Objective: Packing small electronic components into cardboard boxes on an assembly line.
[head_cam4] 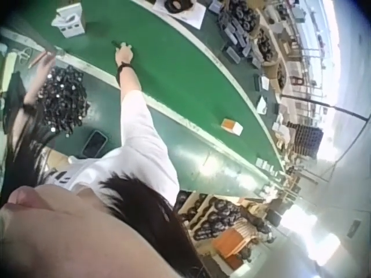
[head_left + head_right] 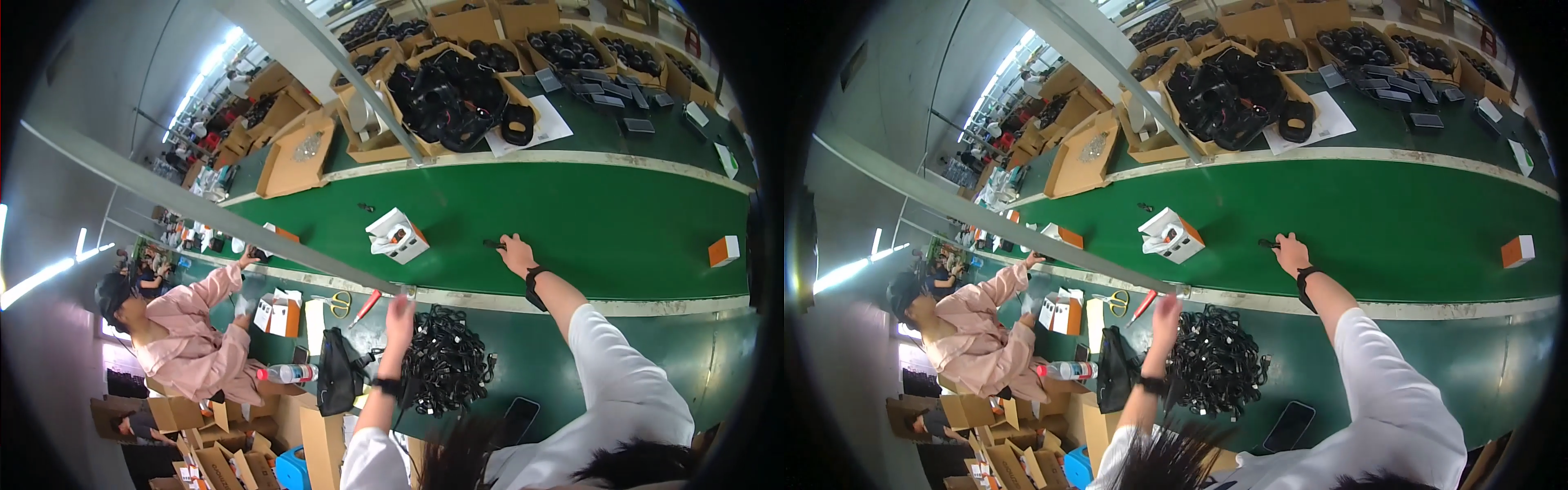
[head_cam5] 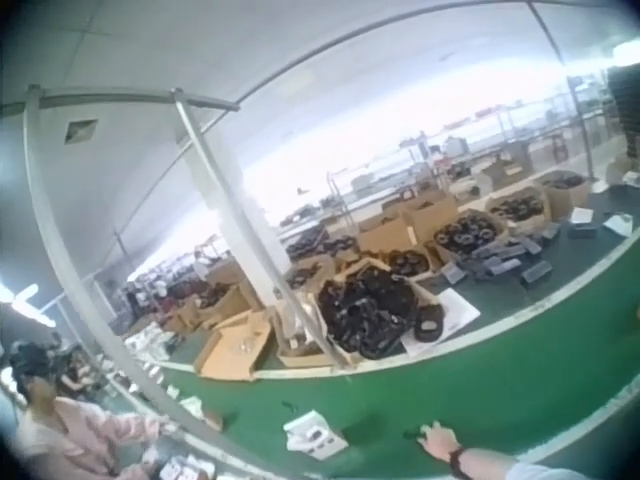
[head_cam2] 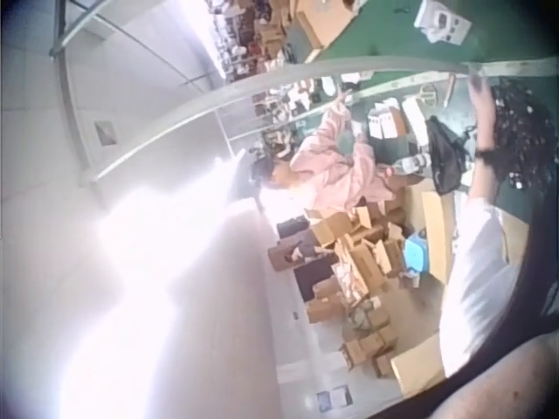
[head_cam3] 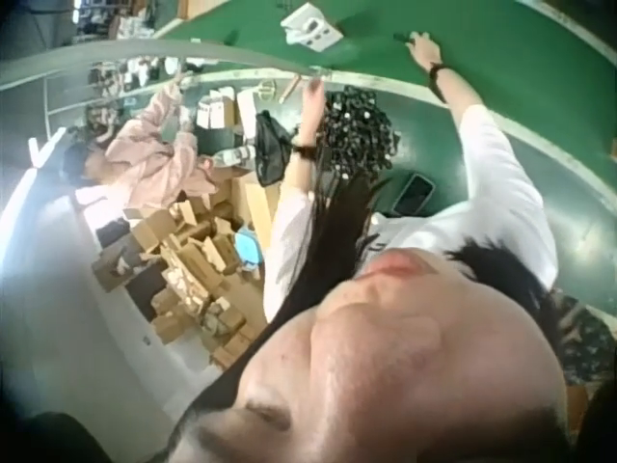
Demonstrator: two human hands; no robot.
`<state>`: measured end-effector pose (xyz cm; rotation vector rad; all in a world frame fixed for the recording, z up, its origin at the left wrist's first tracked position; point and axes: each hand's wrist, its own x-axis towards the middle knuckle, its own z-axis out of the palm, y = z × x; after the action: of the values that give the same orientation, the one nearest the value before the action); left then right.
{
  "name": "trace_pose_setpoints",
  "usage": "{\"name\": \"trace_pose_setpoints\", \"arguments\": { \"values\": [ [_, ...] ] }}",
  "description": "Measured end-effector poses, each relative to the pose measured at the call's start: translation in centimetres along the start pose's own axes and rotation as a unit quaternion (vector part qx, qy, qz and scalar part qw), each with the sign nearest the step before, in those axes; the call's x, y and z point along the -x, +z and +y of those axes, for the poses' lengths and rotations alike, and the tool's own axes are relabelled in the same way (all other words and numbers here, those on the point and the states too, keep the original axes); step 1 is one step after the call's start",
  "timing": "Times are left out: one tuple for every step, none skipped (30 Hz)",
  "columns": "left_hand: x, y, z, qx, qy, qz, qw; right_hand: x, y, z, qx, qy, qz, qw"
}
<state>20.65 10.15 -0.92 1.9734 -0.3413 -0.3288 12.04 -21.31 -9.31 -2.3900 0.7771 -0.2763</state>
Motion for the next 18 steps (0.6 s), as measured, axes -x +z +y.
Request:
{"name": "trace_pose_setpoints", "arguments": {
  "values": [
    [-3.2, 1.5, 0.5, -0.033, 0.041, 0.071, 0.996, 0.2, -0.5, 0.0, 0.002, 0.0, 0.003, 1.0],
    [-6.3, 3.3, 1.1, -0.064, 0.079, 0.139, 0.985, 0.5, -1.3, -0.1, -0.02, -0.03, -0.014, 0.999],
    [-9.1, 4.2, 1.8, -0.15, 0.122, 0.19, 0.963, 1.7, -1.8, 0.0, -0.043, -0.053, -0.034, 0.997],
    [-12.3, 4.2, 1.5, -0.129, 0.105, 0.271, 0.948, 2.8, -2.4, -0.5, -0.084, -0.073, -0.018, 0.994],
    [-14.4, 4.9, 1.6, -0.143, 0.072, 0.367, 0.916, 3.9, -2.5, 0.1, -0.133, -0.089, -0.007, 0.987],
    [-16.3, 3.8, 0.1, -0.172, 0.034, 0.407, 0.896, 5.5, -3.2, -0.2, -0.207, -0.063, -0.066, 0.974],
    [-17.2, 4.6, 0.2, -0.097, 0.009, 0.378, 0.921, 7.5, -5.0, 0.9, -0.275, -0.018, -0.116, 0.954],
    [-17.7, 5.1, 0.7, -0.023, -0.015, 0.346, 0.938, 10.5, -6.6, 2.1, -0.297, -0.012, -0.088, 0.951],
    [-18.1, 5.3, 1.0, -0.022, -0.018, 0.336, 0.941, 13.7, -8.2, 2.9, -0.318, -0.011, -0.059, 0.946],
    [-18.1, 5.1, 1.0, -0.047, -0.031, 0.354, 0.934, 16.8, -9.8, 3.5, -0.293, 0.033, -0.064, 0.953],
    [-17.9, 4.5, 1.1, -0.072, -0.041, 0.371, 0.925, 20.1, -11.1, 4.3, -0.268, 0.075, -0.067, 0.958],
    [-17.8, 3.1, 0.5, -0.121, -0.05, 0.317, 0.939, 23.3, -11.8, 5.4, -0.273, 0.094, -0.055, 0.956],
    [-17.9, 1.9, 0.1, -0.168, -0.057, 0.26, 0.949, 26.0, -12.4, 6.0, -0.276, 0.112, -0.041, 0.954],
    [-17.5, 2.4, 0.4, -0.223, -0.015, 0.277, 0.935, 28.4, -12.9, 6.0, -0.272, 0.122, -0.033, 0.954],
    [-16.2, 3.2, 1.7, -0.181, 0.024, 0.245, 0.952, 30.7, -13.7, 6.2, -0.287, 0.205, -0.047, 0.935],
    [-15.1, 3.4, 2.6, -0.191, 0.05, 0.206, 0.958, 32.9, -14.3, 6.0, -0.302, 0.286, -0.065, 0.907],
    [-13.8, 3.6, 3.3, -0.201, 0.077, 0.167, 0.962, 34.0, -14.9, 5.5, -0.301, 0.299, -0.061, 0.904],
    [-11.6, 5.0, 5.7, -0.213, 0.103, 0.096, 0.967, 34.6, -15.8, 5.1, -0.282, 0.268, -0.067, 0.919]
  ]
}}
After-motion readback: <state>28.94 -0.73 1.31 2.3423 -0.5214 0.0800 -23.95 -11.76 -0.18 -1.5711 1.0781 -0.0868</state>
